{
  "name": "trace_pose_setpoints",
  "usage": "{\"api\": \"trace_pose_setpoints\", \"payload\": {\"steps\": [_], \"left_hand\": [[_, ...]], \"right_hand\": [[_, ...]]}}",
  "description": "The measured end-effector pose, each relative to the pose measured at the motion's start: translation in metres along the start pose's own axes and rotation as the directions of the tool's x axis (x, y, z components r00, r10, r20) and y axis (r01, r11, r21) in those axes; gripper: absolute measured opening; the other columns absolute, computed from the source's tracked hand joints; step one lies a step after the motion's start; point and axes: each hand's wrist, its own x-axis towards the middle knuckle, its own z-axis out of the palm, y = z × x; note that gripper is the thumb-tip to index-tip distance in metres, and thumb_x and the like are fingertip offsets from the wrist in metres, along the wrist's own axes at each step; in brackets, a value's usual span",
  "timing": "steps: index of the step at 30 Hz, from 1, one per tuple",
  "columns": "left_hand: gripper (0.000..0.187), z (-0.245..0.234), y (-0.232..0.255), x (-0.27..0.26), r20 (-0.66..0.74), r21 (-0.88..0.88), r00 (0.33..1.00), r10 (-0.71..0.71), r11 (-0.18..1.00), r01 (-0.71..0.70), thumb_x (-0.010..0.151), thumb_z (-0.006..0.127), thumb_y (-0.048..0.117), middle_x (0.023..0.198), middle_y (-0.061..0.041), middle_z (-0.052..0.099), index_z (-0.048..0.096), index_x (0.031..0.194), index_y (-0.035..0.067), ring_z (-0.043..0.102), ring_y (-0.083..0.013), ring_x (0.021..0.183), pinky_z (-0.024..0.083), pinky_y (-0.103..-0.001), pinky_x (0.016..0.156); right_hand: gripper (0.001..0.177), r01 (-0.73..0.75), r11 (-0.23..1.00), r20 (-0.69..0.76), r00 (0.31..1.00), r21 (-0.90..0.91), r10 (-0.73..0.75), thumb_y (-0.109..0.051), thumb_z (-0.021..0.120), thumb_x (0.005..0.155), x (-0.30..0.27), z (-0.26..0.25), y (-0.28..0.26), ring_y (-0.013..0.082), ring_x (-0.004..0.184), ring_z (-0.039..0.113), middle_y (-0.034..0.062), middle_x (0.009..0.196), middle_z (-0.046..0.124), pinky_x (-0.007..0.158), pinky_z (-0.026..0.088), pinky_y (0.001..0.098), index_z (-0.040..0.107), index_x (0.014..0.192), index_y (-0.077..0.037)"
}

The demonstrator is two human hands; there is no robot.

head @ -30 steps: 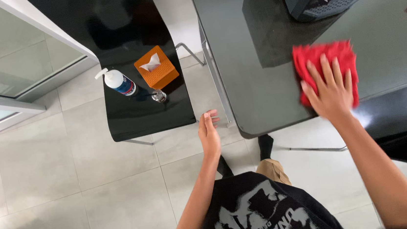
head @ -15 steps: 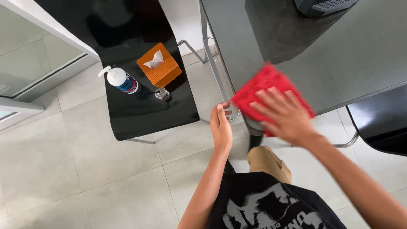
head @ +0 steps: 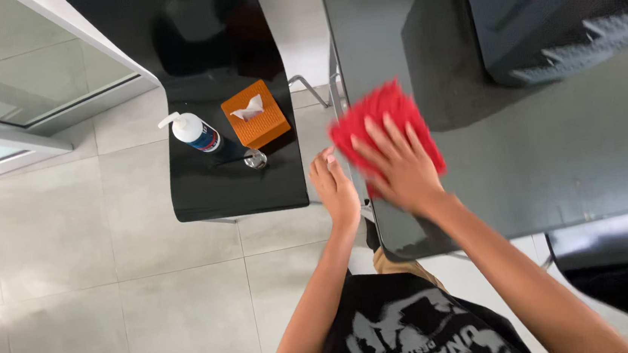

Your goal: The person wipes a glass desk surface with a red cloth, rearranges a tissue box and a bottle of sanitizer, and continues wiping the desk around a computer tower, monitor, and keyboard.

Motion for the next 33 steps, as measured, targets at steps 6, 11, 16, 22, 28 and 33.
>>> {"api": "trace_pose_setpoints", "payload": {"steps": [6,11,16,22,28,33], "left_hand": [[0.039,0.031,0.018,0.034,-0.030,0.038,0.998,0.058,0.998,-0.056,0.111,0.039,0.032,0.137,-0.015,0.053,0.056,0.133,0.004,0.047,-0.0342,0.130,0.037,-0.044,0.110],[0.039,0.057,0.028,0.050,-0.088,0.085,0.995,0.056,0.995,-0.048,0.109,0.040,0.032,0.139,-0.012,0.056,0.058,0.132,0.005,0.048,-0.0307,0.133,0.031,-0.045,0.113],[0.037,0.068,0.032,0.066,-0.148,0.207,0.982,0.113,0.975,-0.081,0.111,0.040,0.030,0.140,-0.011,0.057,0.059,0.132,0.007,0.046,-0.0283,0.137,0.022,-0.047,0.119],[0.039,0.070,0.033,0.062,-0.083,0.123,0.992,0.097,0.989,-0.087,0.111,0.036,0.030,0.142,-0.012,0.056,0.056,0.135,0.006,0.045,-0.0296,0.138,0.024,-0.048,0.120],[0.044,0.073,0.030,0.058,-0.006,0.122,0.995,0.099,0.988,-0.097,0.111,0.035,0.027,0.151,-0.016,0.045,0.044,0.146,0.001,0.036,-0.0325,0.145,0.010,-0.055,0.126],[0.057,0.070,0.030,0.053,-0.071,0.171,0.977,0.201,0.967,-0.187,0.111,0.036,0.028,0.164,-0.023,0.025,0.024,0.157,-0.004,0.019,-0.0343,0.154,0.002,-0.058,0.125]], "right_hand": [[0.070,-0.253,0.962,-0.008,0.967,0.103,0.255,-0.056,0.045,0.099,-0.008,-0.027,0.075,0.0392,0.156,0.018,0.0124,0.171,0.022,0.124,0.014,0.0583,0.035,0.161,-0.024],[0.071,-0.466,0.885,-0.023,0.885,-0.010,0.466,-0.058,0.045,0.105,0.110,-0.009,0.103,0.0456,0.153,0.020,0.0192,0.169,0.022,0.119,0.020,0.0622,0.035,0.162,-0.017],[0.065,-0.032,0.999,-0.012,0.999,0.016,0.032,-0.048,0.044,0.103,0.087,-0.009,0.062,0.0398,0.155,0.020,0.0141,0.169,0.024,0.124,0.016,0.0573,0.034,0.162,-0.024],[0.068,-0.170,0.985,0.061,0.984,0.032,0.168,-0.057,0.043,0.098,0.027,-0.030,0.090,0.0364,0.154,0.018,0.0117,0.168,0.022,0.121,0.017,0.0554,0.033,0.160,-0.029],[0.068,-0.453,0.884,-0.177,0.885,-0.115,0.431,-0.057,0.039,0.109,0.140,0.006,0.123,0.0465,0.153,0.024,0.0200,0.170,0.023,0.120,0.023,0.0610,0.033,0.164,-0.018],[0.060,0.062,0.998,-0.022,0.998,0.009,-0.062,-0.051,0.038,0.105,0.131,0.004,0.076,0.0372,0.156,0.018,0.0104,0.170,0.021,0.125,0.017,0.0576,0.032,0.161,-0.030]]}}
